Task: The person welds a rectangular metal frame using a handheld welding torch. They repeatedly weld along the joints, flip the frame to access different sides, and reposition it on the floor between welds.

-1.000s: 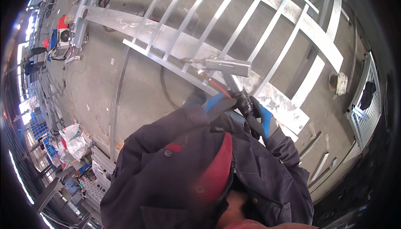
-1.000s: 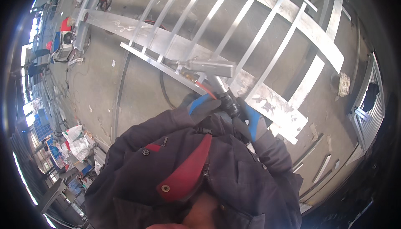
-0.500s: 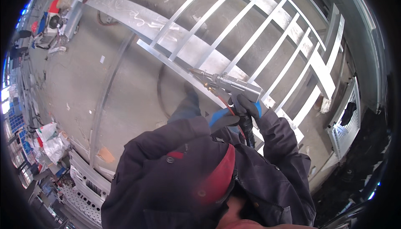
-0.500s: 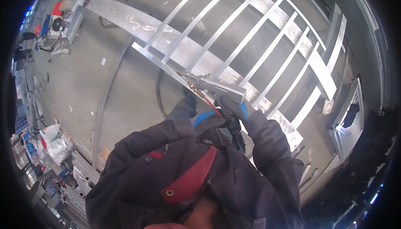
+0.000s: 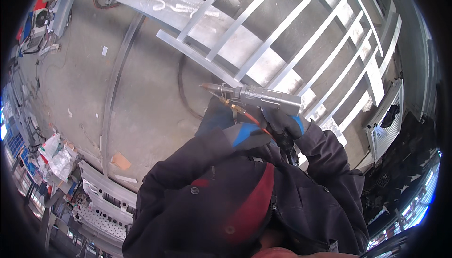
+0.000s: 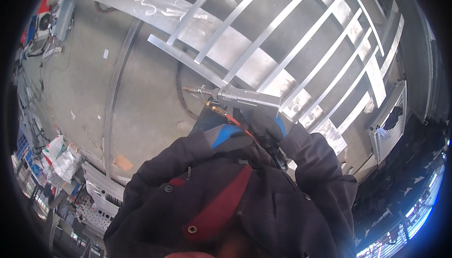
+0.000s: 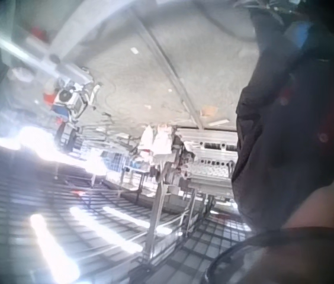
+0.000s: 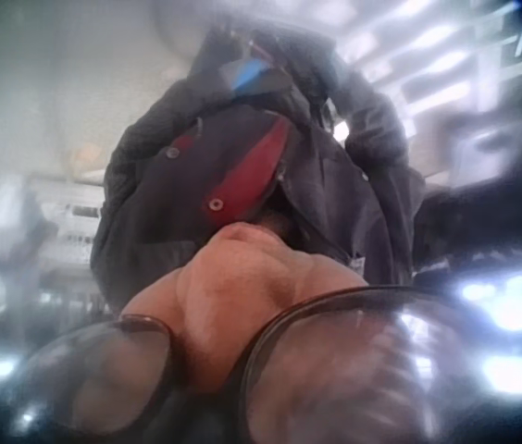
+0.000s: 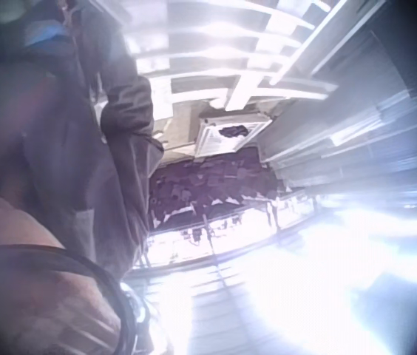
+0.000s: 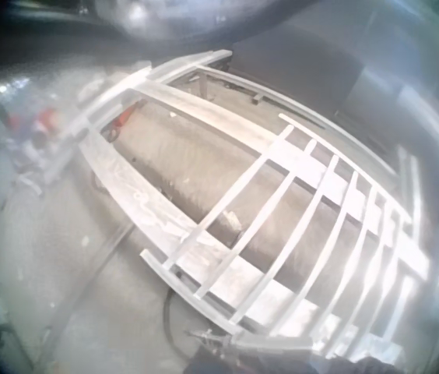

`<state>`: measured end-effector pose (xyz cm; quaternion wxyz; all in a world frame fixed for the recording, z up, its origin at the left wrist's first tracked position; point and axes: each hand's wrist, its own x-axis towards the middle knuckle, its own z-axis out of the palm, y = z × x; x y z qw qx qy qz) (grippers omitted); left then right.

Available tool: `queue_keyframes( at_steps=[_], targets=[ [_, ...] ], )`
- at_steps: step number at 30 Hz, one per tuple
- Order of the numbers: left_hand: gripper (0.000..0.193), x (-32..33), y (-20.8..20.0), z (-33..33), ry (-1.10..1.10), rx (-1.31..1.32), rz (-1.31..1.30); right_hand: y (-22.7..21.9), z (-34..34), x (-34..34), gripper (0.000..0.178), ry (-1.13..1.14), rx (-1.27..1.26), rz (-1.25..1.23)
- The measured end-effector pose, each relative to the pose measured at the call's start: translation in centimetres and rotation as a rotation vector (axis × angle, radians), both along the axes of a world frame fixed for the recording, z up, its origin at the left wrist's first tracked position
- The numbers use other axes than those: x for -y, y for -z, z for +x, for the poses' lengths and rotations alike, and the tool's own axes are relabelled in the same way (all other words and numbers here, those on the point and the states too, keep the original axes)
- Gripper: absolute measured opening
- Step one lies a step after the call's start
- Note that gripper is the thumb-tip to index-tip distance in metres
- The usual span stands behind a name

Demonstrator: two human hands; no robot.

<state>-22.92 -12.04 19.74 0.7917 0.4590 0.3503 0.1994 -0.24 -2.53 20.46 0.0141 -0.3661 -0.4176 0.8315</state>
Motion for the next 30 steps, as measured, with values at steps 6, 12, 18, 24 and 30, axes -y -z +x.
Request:
queue_keyframes(
  at_steps=[6,12,18,24,30],
  targets=[
    [0.042,0.6,1.7,-0.3,-0.099,0.205,-0.272,1.1,-0.9,-1.2,0.034,0.012,0.125,-0.148],
    [0.043,1.5,3.3,-1.7,-0.192,0.214,-0.144,2.4,0.4,-3.0,0.037,-0.12,0.096,0.07],
    [0.042,5.3,11.5,-5.7,-0.284,0.218,-0.302,5.2,1.9,-3.3,0.069,0.354,-0.038,-0.273],
    [0.046,3.5,19.0,-1.3,-0.633,-0.421,-0.298,0.4,3.3,-5.5,0.084,0.089,0.325,0.062],
    [0.057,2.8,24.9,-0.2,-1.096,-0.266,-0.325,-7.7,0.3,-11.5,0.093,0.173,0.242,0.141]
  ],
)
